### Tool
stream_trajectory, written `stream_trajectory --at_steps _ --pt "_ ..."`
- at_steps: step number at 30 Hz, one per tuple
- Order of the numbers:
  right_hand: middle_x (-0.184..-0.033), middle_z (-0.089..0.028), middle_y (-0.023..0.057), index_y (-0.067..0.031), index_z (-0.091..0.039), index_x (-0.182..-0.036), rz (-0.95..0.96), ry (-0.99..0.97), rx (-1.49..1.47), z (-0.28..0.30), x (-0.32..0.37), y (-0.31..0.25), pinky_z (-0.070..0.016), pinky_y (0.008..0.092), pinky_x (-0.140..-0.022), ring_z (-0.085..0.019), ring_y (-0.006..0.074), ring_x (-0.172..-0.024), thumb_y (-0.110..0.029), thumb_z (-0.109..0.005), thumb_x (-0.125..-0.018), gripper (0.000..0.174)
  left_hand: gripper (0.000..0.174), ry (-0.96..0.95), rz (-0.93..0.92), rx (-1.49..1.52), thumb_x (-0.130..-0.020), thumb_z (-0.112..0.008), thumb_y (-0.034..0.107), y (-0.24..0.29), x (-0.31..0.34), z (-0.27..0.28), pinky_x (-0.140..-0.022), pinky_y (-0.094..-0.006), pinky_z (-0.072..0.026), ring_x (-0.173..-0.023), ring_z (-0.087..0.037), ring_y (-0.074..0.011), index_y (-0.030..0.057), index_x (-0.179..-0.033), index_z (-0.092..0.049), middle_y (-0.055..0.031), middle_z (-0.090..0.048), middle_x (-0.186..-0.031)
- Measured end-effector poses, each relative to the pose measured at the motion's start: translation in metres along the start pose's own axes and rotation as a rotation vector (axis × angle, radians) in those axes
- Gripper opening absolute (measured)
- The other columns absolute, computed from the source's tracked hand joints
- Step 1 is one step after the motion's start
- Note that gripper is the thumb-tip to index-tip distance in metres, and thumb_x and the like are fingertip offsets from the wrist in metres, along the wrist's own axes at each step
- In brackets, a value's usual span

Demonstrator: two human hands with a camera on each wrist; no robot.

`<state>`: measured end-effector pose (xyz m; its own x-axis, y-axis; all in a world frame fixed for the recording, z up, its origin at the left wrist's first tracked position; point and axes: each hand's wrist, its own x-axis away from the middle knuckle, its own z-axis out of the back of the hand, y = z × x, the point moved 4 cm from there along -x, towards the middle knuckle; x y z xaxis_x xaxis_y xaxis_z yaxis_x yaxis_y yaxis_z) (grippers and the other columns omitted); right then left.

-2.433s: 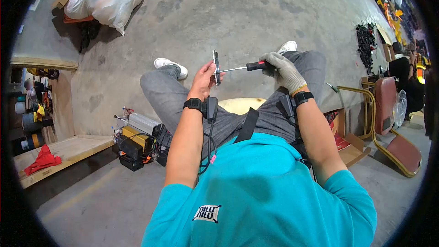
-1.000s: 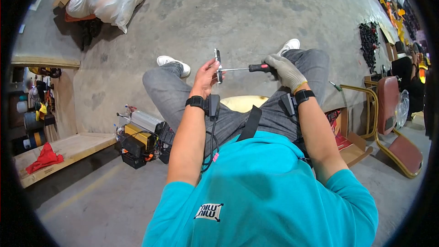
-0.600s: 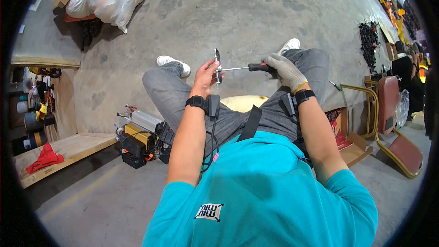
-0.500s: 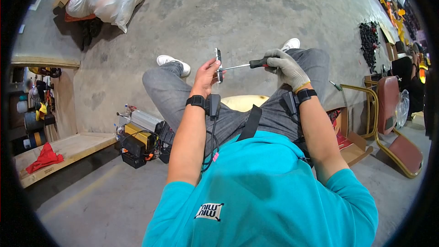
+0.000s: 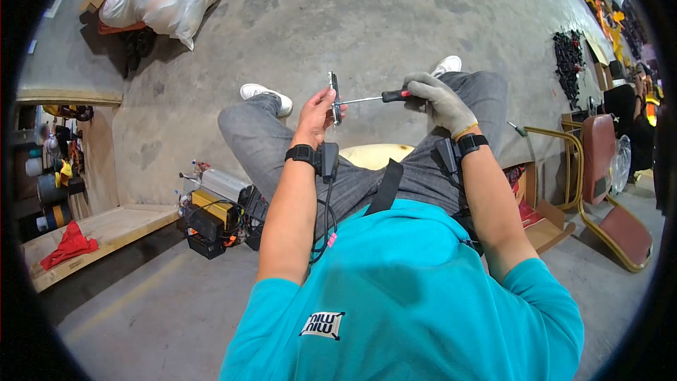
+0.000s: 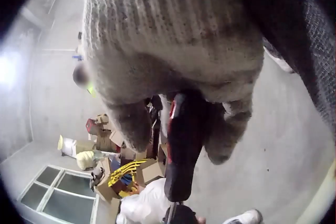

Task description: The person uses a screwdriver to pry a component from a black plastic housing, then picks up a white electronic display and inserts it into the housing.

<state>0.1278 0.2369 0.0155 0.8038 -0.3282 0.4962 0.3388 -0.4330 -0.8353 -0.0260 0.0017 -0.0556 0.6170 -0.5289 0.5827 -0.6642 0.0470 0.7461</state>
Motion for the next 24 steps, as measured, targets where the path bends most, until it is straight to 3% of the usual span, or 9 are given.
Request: stream_trajectory --at_steps 4,6,9,13,15,16,19,21,24 --pt "-0.098 -0.06 0.0076 0.0006 -0.059 -0.114 -0.278 -0.107 0.225 0.004 -0.002 0.012 -0.0531 0.028 -0.068 -0.061 0.0133 -0.08 -0.031 -0.062 -0.094 0.037 0.039 0.011 0.007 -0.001 -0.097 -0.064 0.03 0.001 0.002 0.0 -0.071 -0.0338 -0.0602 -0.087 -0.07 -0.0211 0.0032 -0.126 -0.057 -0.0085 -0.065 -0.107" --pt "-0.092 -0.06 0.0057 -0.0004 -0.059 -0.11 -0.203 -0.061 0.187 0.009 -0.005 0.014 -0.0515 0.0259 -0.067 -0.06 0.0125 -0.076 -0.026 -0.062 -0.095 0.029 0.038 0.019 0.006 0.004 -0.097 -0.064 0.029 0.002 0.003 -0.002 -0.071 -0.0341 -0.0603 -0.087 -0.07 -0.0213 0.0031 -0.124 -0.057 -0.0087 -0.066 -0.107" --pt "-0.098 -0.059 0.0079 0.0019 -0.058 -0.114 -0.008 -0.041 -0.062 0.008 -0.005 0.005 -0.0541 0.0277 -0.064 -0.061 0.013 -0.081 -0.015 -0.069 -0.091 0.031 0.037 0.013 0.005 0.017 -0.097 -0.064 0.029 0.002 0.004 -0.001 -0.071 -0.0345 -0.0604 -0.086 -0.07 -0.0216 0.0028 -0.122 -0.058 -0.0091 -0.066 -0.106" --pt "-0.101 -0.059 0.0077 0.0009 -0.059 -0.114 -0.038 -0.053 -0.124 0.006 -0.001 0.002 -0.0547 0.0272 -0.068 -0.061 0.013 -0.082 -0.018 -0.069 -0.09 0.032 0.044 -0.002 0.016 0.03 -0.096 -0.066 0.029 -0.001 0.0 0.001 -0.067 -0.03 -0.0588 -0.087 -0.07 -0.0191 0.0033 -0.13 -0.055 -0.0071 -0.066 -0.106" --pt "-0.105 -0.058 0.0091 0.0005 -0.06 -0.114 -0.277 -0.192 -0.017 0.014 -0.01 0.02 -0.0553 0.0275 -0.071 -0.061 0.0143 -0.081 -0.018 -0.069 -0.09 0.032 0.044 -0.002 0.019 0.035 -0.096 -0.066 0.029 -0.001 -0.001 0.003 -0.067 -0.0299 -0.0588 -0.087 -0.07 -0.019 0.0035 -0.13 -0.055 -0.007 -0.066 -0.106" --pt "-0.105 -0.058 0.0091 0.0005 -0.06 -0.114 -0.278 -0.191 -0.018 0.016 -0.011 0.022 -0.0553 0.0275 -0.071 -0.061 0.0143 -0.081 -0.018 -0.069 -0.09 0.032 0.044 -0.005 0.022 0.042 -0.096 -0.066 0.029 -0.001 -0.002 0.003 -0.067 -0.0298 -0.0589 -0.087 -0.07 -0.0189 0.0036 -0.13 -0.055 -0.007 -0.066 -0.106" --pt "-0.102 -0.06 0.0088 -0.0007 -0.061 -0.113 -0.21 -0.162 0.106 0.011 -0.01 0.017 -0.0551 0.0264 -0.069 -0.062 0.0138 -0.076 -0.024 -0.067 -0.092 0.032 0.044 -0.009 0.008 0.028 -0.096 -0.066 0.029 -0.001 0.0 0.002 -0.066 -0.0295 -0.0588 -0.087 -0.07 -0.0188 0.0038 -0.13 -0.055 -0.0067 -0.066 -0.106" --pt "-0.087 -0.062 0.0053 -0.0025 -0.061 -0.109 0.001 -0.011 -0.019 0.005 -0.004 0.007 -0.0525 0.0246 -0.065 -0.06 0.0114 -0.069 -0.028 -0.062 -0.095 0.029 0.043 -0.006 0.012 0.033 -0.096 -0.067 0.029 0.0 0.001 0.001 -0.066 -0.0294 -0.0587 -0.087 -0.07 -0.0187 0.0042 -0.129 -0.056 -0.0063 -0.066 -0.106" --pt "-0.078 -0.061 0.0015 -0.0039 -0.061 -0.107 0.005 0.015 -0.033 -0.004 0.005 -0.007 -0.0513 0.0243 -0.062 -0.058 0.0095 -0.067 -0.029 -0.06 -0.095 0.027 0.044 -0.014 0.018 0.041 -0.095 -0.067 0.029 0.0 0.0 0.001 -0.066 -0.0293 -0.0587 -0.088 -0.07 -0.0185 0.005 -0.13 -0.056 -0.0058 -0.066 -0.105"
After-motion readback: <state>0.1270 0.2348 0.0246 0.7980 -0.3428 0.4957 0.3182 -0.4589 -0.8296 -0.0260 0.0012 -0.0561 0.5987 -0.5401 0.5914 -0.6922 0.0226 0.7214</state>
